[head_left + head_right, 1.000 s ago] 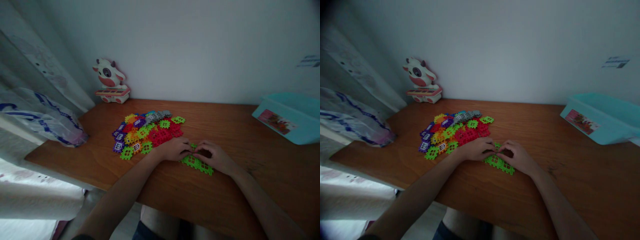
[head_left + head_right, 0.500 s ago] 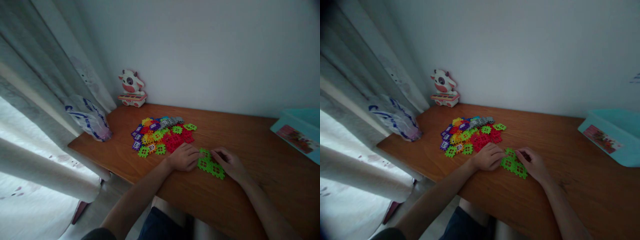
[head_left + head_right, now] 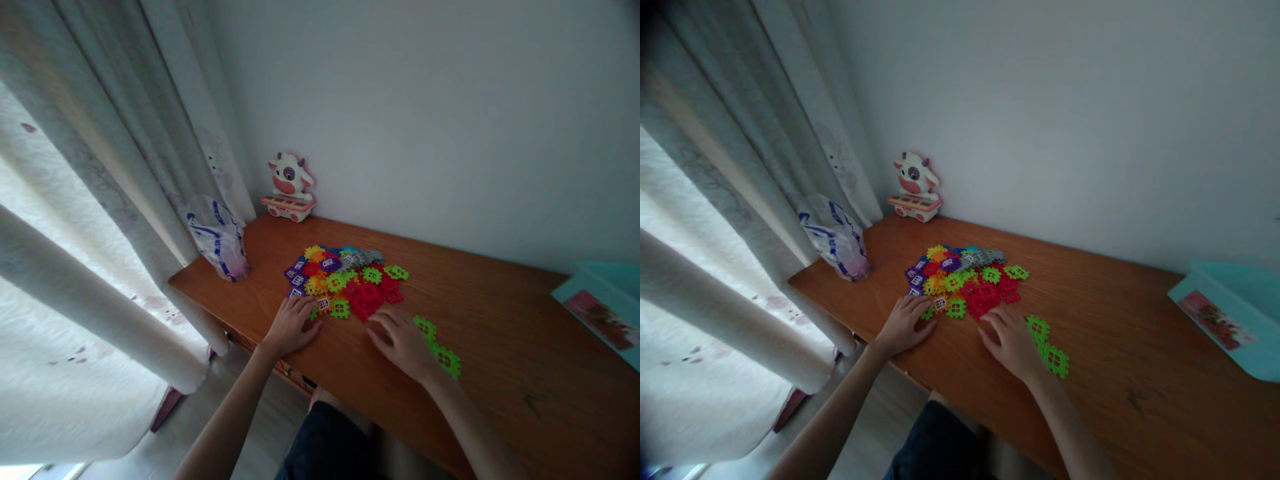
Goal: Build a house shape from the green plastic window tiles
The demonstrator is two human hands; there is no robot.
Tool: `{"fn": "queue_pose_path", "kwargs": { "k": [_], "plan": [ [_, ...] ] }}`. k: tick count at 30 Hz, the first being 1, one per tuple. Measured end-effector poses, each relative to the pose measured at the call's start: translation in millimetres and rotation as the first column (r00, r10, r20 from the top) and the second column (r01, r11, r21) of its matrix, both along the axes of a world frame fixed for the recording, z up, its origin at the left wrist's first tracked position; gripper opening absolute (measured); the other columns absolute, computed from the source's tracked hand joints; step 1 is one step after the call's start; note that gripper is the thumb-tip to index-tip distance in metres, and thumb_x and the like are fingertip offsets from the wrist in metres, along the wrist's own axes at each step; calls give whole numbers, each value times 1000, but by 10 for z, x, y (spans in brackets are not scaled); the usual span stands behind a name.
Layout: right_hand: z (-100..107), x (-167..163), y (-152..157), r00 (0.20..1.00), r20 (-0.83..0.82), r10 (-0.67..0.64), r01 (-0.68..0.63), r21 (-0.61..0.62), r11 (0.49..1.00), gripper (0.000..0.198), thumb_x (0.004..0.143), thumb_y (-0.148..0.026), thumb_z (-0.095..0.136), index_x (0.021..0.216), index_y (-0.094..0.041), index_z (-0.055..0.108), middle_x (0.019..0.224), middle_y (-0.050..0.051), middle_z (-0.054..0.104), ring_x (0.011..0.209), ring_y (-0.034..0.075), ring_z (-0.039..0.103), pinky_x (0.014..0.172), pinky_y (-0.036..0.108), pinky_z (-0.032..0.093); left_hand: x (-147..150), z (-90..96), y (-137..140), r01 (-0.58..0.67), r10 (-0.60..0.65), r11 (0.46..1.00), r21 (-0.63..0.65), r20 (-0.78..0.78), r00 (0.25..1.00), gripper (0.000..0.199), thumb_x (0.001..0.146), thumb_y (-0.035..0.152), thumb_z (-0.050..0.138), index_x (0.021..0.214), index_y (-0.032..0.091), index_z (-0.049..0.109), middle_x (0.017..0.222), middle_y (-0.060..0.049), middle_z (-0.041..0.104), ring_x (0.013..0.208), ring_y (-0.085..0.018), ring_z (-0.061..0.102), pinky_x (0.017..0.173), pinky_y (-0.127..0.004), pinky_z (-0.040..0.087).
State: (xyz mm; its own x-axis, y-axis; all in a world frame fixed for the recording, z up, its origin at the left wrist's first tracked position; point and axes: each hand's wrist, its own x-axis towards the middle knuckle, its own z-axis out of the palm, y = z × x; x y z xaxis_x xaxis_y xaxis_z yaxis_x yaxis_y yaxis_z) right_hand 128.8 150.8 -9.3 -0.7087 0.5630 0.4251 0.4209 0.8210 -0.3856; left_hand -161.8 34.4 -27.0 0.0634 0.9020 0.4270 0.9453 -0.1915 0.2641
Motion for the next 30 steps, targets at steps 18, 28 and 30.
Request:
{"fn": "queue_pose_path", "kwargs": {
  "k": [18, 28, 30],
  "plan": [
    [86, -834, 234, 957, 262, 123, -89, -139, 986, 38, 82, -30, 74, 117, -22, 63, 125, 11, 67, 121, 32, 57, 105, 54, 39, -379, 199, 171, 213, -213, 956, -202, 26, 977, 52, 88, 44, 67, 135, 25, 56, 120, -9, 68, 113, -27, 58, 101, -43, 40],
    [191, -348, -77, 979, 205, -18, 50, -152, 987, 35, 82, -29, 74, 114, -22, 63, 118, 10, 66, 110, 28, 63, 97, 43, 48, 179, 104, 320, 79, -84, 996, 30, 239, 967, 45, 89, 35, 68, 130, 21, 55, 128, -11, 62, 119, -25, 59, 105, -43, 49],
    [148, -97, -215, 975, 216, -47, 82, -156, 984, 33, 80, -28, 74, 111, -24, 64, 116, 9, 67, 108, 29, 63, 96, 45, 49, 409, 96, 289, 174, -172, 985, 12, 218, 961, 46, 88, 37, 70, 129, 21, 56, 128, -11, 63, 119, -26, 60, 105, -42, 49]
  ]
}}
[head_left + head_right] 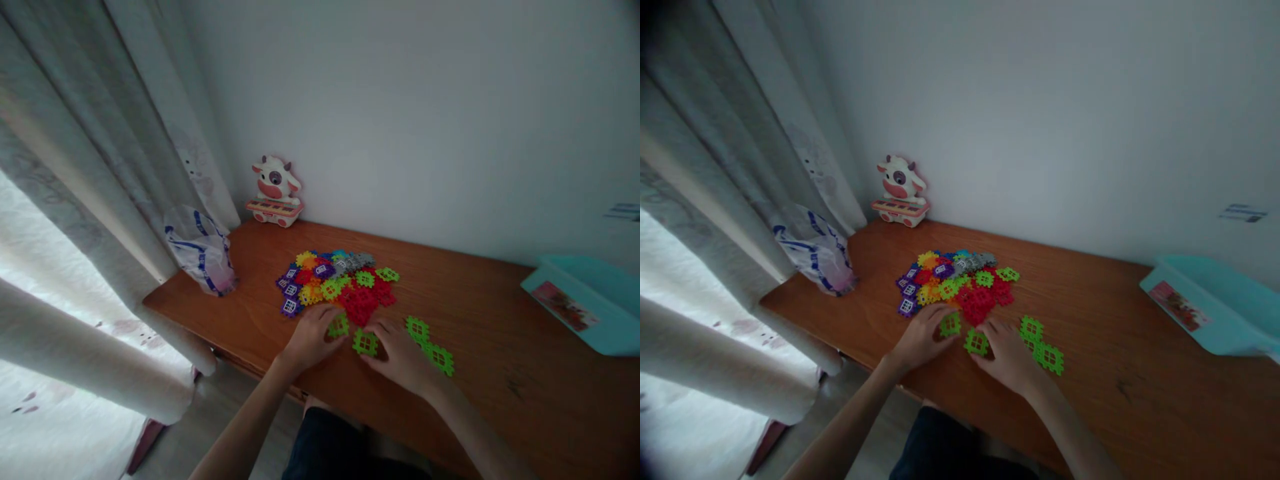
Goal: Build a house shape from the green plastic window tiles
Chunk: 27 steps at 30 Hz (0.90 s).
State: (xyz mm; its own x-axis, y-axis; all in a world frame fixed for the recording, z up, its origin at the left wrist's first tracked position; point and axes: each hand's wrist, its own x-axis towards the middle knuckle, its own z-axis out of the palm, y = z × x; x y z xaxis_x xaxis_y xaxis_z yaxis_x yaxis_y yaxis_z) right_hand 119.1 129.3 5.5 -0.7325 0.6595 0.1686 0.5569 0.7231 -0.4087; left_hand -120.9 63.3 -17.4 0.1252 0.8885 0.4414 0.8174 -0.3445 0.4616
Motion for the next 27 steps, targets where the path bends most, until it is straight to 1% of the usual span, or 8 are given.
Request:
{"fn": "queue_pose_path", "kwargs": {
  "k": [5, 10, 12, 15, 17, 19, 23, 27],
  "plan": [
    [-104, 616, -234, 988, 26, -152, 152, 6, 988, 27, 81, -27, 75, 106, -23, 66, 113, 9, 69, 107, 29, 65, 94, 46, 51, 460, -69, -56, 247, -253, 963, -112, -45, 966, 39, 89, 42, 69, 123, 25, 62, 126, -6, 66, 116, -25, 61, 102, -40, 50],
    [-152, 903, -343, 983, 29, -182, 183, -4, 983, 18, 83, -26, 73, 100, -25, 67, 110, 7, 70, 103, 26, 67, 91, 41, 53, 613, -164, 53, 300, -307, 950, -89, -84, 948, 37, 89, 44, 69, 120, 24, 64, 125, -6, 66, 118, -25, 59, 105, -41, 47],
    [-182, 934, -368, 982, 26, -186, 186, 15, 982, 15, 83, -27, 73, 97, -26, 68, 110, 6, 70, 103, 26, 67, 91, 41, 53, 586, -173, 106, 223, -224, 975, -15, -82, 971, 38, 87, 45, 71, 117, 24, 65, 126, -7, 65, 118, -26, 59, 105, -42, 47],
    [-219, 936, -376, 981, -4, -196, 196, 40, 980, 18, 83, -35, 74, 98, -27, 68, 113, 6, 70, 105, 27, 67, 92, 43, 53, 449, -149, 211, -32, 37, 993, 111, -50, 998, 35, 87, 39, 71, 117, 22, 64, 125, -10, 63, 116, -27, 58, 103, -44, 46],
    [-216, 891, -346, 977, -52, -205, 208, 47, 977, 22, 84, -41, 73, 100, -27, 68, 115, 7, 69, 106, 28, 67, 93, 44, 52, 312, -119, 308, -210, 220, 965, 159, -50, 974, 39, 88, 35, 70, 122, 20, 60, 125, -13, 61, 117, -28, 57, 103, -45, 46],
    [-183, 780, -273, 970, -118, -214, 219, 32, 975, 21, 88, -43, 68, 101, -26, 67, 114, 8, 70, 104, 27, 67, 92, 43, 52, 175, -96, 415, -330, 347, 927, 177, -78, 935, 43, 86, 37, 71, 123, 18, 60, 125, -14, 60, 117, -31, 56, 101, -46, 46],
    [-56, 299, 33, 940, -239, -244, 237, -56, 970, 19, 95, -39, 58, 101, -23, 65, 106, 9, 71, 99, 25, 68, 90, 41, 53, 2, -115, 577, -423, 449, 891, 167, -183, 874, 51, 85, 51, 70, 123, 19, 61, 125, -15, 63, 114, -33, 57, 99, -47, 44],
    [49, -376, 481, 906, -210, -367, 325, -208, 923, 19, 94, -31, 58, 106, -18, 65, 109, 10, 72, 99, 22, 69, 91, 35, 51, -27, -208, 620, -469, 502, 861, 196, -189, 844, 48, 88, 53, 66, 123, 20, 63, 126, -14, 65, 115, -33, 58, 102, -50, 39]
  ]
}}
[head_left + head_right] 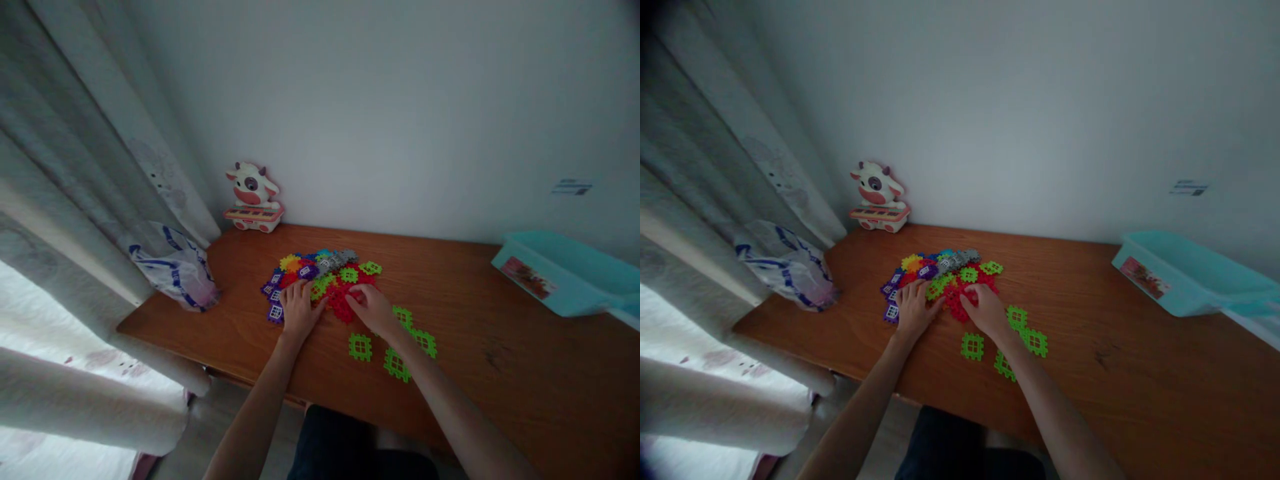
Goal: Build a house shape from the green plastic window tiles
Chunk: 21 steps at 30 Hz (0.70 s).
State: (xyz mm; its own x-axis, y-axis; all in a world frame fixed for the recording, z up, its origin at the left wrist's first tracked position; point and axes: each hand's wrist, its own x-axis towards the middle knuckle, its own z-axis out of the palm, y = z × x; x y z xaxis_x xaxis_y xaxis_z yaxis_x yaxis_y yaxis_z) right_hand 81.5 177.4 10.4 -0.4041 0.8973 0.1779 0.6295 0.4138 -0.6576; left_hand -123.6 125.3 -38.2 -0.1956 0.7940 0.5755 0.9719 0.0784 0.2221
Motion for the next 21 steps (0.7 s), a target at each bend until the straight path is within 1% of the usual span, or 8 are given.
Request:
{"fn": "queue_pose_path", "kwargs": {
  "k": [4, 8, 10, 12, 16, 18, 20, 21],
  "plan": [
    [-2, -535, 376, 999, 27, -42, 43, -31, 999, 24, 91, -30, 63, 109, -15, 66, 115, 14, 72, 111, 25, 66, 98, 35, 47, 7, -56, -3, 7, -6, 1000, -29, 43, 999, 40, 92, 46, 63, 125, 23, 63, 128, -12, 66, 117, -31, 58, 101, -49, 37],
    [-76, -770, 597, 995, 70, -77, 84, -103, 991, 37, 84, -38, 73, 112, -16, 67, 111, 15, 74, 106, 29, 69, 90, 36, 50, 7, -45, 0, 44, -38, 997, -64, 79, 996, 35, 94, 42, 62, 124, 26, 64, 128, -10, 66, 118, -30, 58, 101, -49, 37],
    [-113, -799, 671, 993, 78, -89, 100, -145, 984, 40, 79, -38, 78, 110, -15, 68, 107, 16, 75, 103, 30, 70, 87, 35, 51, 8, -34, 3, 52, -46, 997, -61, 101, 994, 32, 93, 41, 63, 122, 26, 65, 127, -9, 67, 118, -29, 58, 101, -48, 38],
    [-140, -796, 728, 993, 69, -94, 105, -181, 978, 39, 75, -34, 80, 107, -15, 70, 106, 16, 76, 101, 30, 71, 85, 34, 51, 7, -29, 3, 60, -54, 997, -52, 118, 992, 31, 93, 39, 63, 121, 27, 66, 126, -9, 67, 118, -28, 59, 101, -47, 38],
    [-164, -755, 782, 996, 7, -88, 87, -243, 966, 21, 75, -26, 77, 93, -17, 72, 99, 11, 77, 93, 26, 72, 77, 30, 52, -6, -39, 0, 95, -88, 994, -51, 131, 988, 29, 94, 34, 63, 121, 26, 67, 125, -9, 68, 117, -28, 59, 101, -47, 39],
    [-173, -726, 782, 997, -28, -69, 59, -283, 957, 9, 75, -26, 74, 78, -18, 72, 83, 6, 77, 83, 24, 73, 69, 27, 52, -19, -52, 0, 111, -103, 992, -53, 127, 987, 28, 94, 31, 62, 121, 26, 67, 124, -10, 69, 116, -28, 60, 100, -48, 40],
    [-181, -681, 770, 997, -62, -53, 29, -332, 943, 14, 78, -27, 70, 66, -18, 68, 64, 1, 71, 71, 21, 71, 61, 25, 51, -30, -67, 2, 118, -112, 992, -43, 117, 987, 28, 94, 26, 60, 121, 27, 68, 123, -9, 70, 114, -28, 62, 98, -48, 40],
    [-184, -648, 762, 995, -81, -50, 18, -356, 934, 18, 79, -27, 68, 64, -18, 66, 58, 0, 68, 66, 19, 70, 58, 23, 50, -34, -75, 3, 120, -116, 992, -36, 113, 987, 28, 95, 24, 58, 122, 27, 68, 122, -8, 70, 113, -27, 62, 98, -47, 41]
  ]
}}
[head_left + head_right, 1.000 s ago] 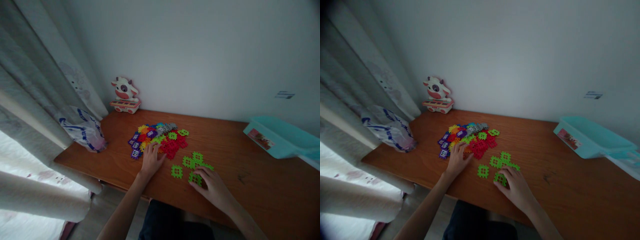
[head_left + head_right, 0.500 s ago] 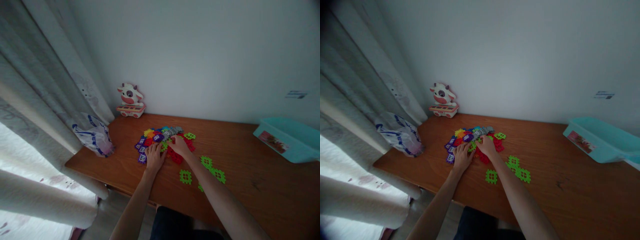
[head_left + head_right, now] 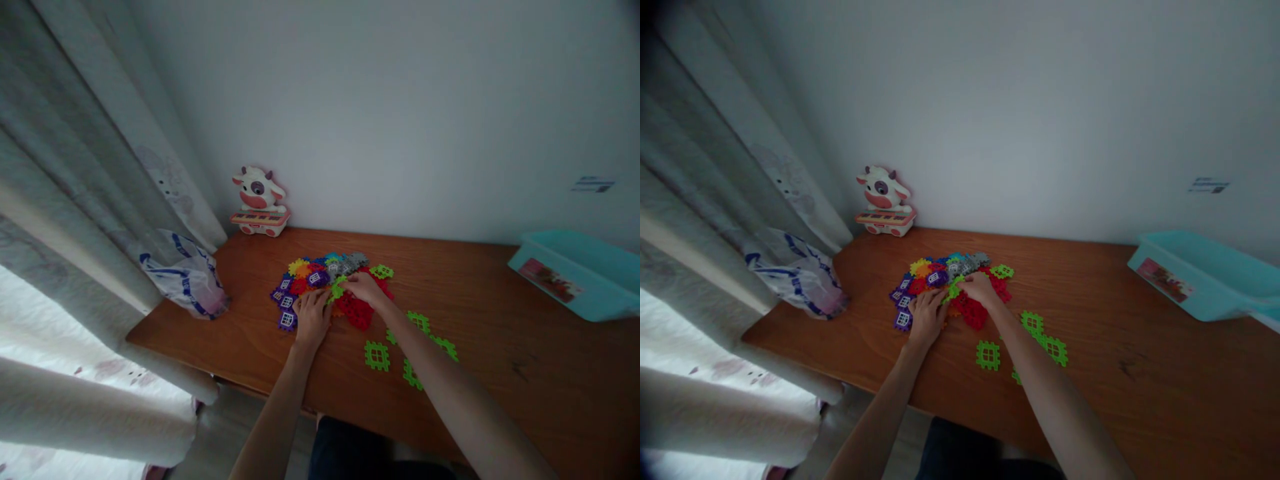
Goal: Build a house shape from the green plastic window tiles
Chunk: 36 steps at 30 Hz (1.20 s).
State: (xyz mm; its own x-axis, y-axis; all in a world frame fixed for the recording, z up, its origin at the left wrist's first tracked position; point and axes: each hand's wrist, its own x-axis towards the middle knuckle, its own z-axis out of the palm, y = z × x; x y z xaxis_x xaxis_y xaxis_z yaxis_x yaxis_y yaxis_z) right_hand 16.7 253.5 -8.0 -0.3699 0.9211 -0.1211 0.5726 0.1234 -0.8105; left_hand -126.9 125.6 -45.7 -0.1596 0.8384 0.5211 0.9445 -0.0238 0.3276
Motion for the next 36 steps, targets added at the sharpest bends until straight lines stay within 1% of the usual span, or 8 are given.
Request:
{"fn": "queue_pose_path", "kwargs": {
  "k": [5, 12, 16, 19, 24, 28, 33, 36],
  "plan": [
    [18, 319, -84, 994, -113, -3, -4, -67, 998, 20, 88, -31, 58, 74, -20, 68, 61, -1, 70, 60, 15, 67, 55, 23, 53, -5, -9, -6, 19, -19, 999, 25, -2, 1000, 37, 96, 17, 52, 129, 27, 64, 125, -8, 69, 113, -25, 62, 96, -45, 42],
    [64, 1172, -365, 990, -141, -27, 28, 5, 1000, 31, 90, -44, 54, 84, -19, 70, 70, 3, 71, 59, 18, 65, 54, 27, 51, 56, 58, -125, 171, -170, 985, 27, -42, 985, 45, 99, 16, 44, 142, 26, 52, 138, -11, 59, 122, -26, 55, 100, -45, 40],
    [-6, 1667, -451, 995, -69, -77, 87, 146, 985, 32, 89, -46, 56, 92, -19, 73, 83, 7, 76, 72, 23, 70, 64, 32, 54, 354, 125, -188, 359, -363, 931, -61, -98, 927, 52, 99, 18, 43, 149, 29, 42, 146, -11, 51, 127, -27, 50, 101, -46, 40],
    [-106, 1907, -433, 989, -19, -145, 146, 232, 962, 31, 89, -41, 57, 104, -19, 72, 95, 10, 79, 81, 25, 73, 72, 35, 56, 701, 157, -155, 409, -423, 901, -145, -87, 902, 52, 99, 21, 43, 150, 31, 40, 145, -11, 51, 126, -29, 50, 101, -49, 41],
    [-236, 2066, -316, 977, 44, -208, 188, 276, 942, 26, 90, -38, 58, 101, -21, 74, 96, 10, 79, 83, 26, 74, 75, 36, 56, 1199, 139, 48, 443, -467, 871, -212, -75, 881, 50, 100, 22, 39, 149, 28, 40, 141, -13, 54, 121, -31, 53, 99, -53, 43],
    [-305, 2110, -169, 951, 103, -290, 242, 331, 912, 24, 91, -33, 57, 101, -21, 74, 98, 12, 79, 86, 26, 75, 77, 36, 57, 1408, 135, 230, 448, -476, 866, -225, -91, 875, 50, 99, 22, 40, 148, 26, 42, 141, -14, 55, 123, -32, 53, 102, -54, 42],
    [-356, 2177, -58, 910, 209, -359, 257, 397, 881, 21, 91, -32, 56, 92, -20, 74, 88, 12, 78, 83, 26, 74, 76, 36, 56, 1340, 194, 459, 451, -463, 880, -151, -59, 884, 51, 100, 42, 42, 146, 21, 44, 140, -15, 57, 124, -31, 53, 103, -52, 42],
    [-326, 2151, -37, 890, 256, -378, 231, 461, 857, 24, 91, -34, 57, 95, -17, 73, 92, 16, 75, 93, 31, 71, 85, 43, 53, 1129, 200, 593, 346, -351, 936, -68, -78, 933, 45, 98, 36, 48, 139, 20, 52, 136, -14, 60, 123, -31, 54, 104, -50, 42]
  ]
}}
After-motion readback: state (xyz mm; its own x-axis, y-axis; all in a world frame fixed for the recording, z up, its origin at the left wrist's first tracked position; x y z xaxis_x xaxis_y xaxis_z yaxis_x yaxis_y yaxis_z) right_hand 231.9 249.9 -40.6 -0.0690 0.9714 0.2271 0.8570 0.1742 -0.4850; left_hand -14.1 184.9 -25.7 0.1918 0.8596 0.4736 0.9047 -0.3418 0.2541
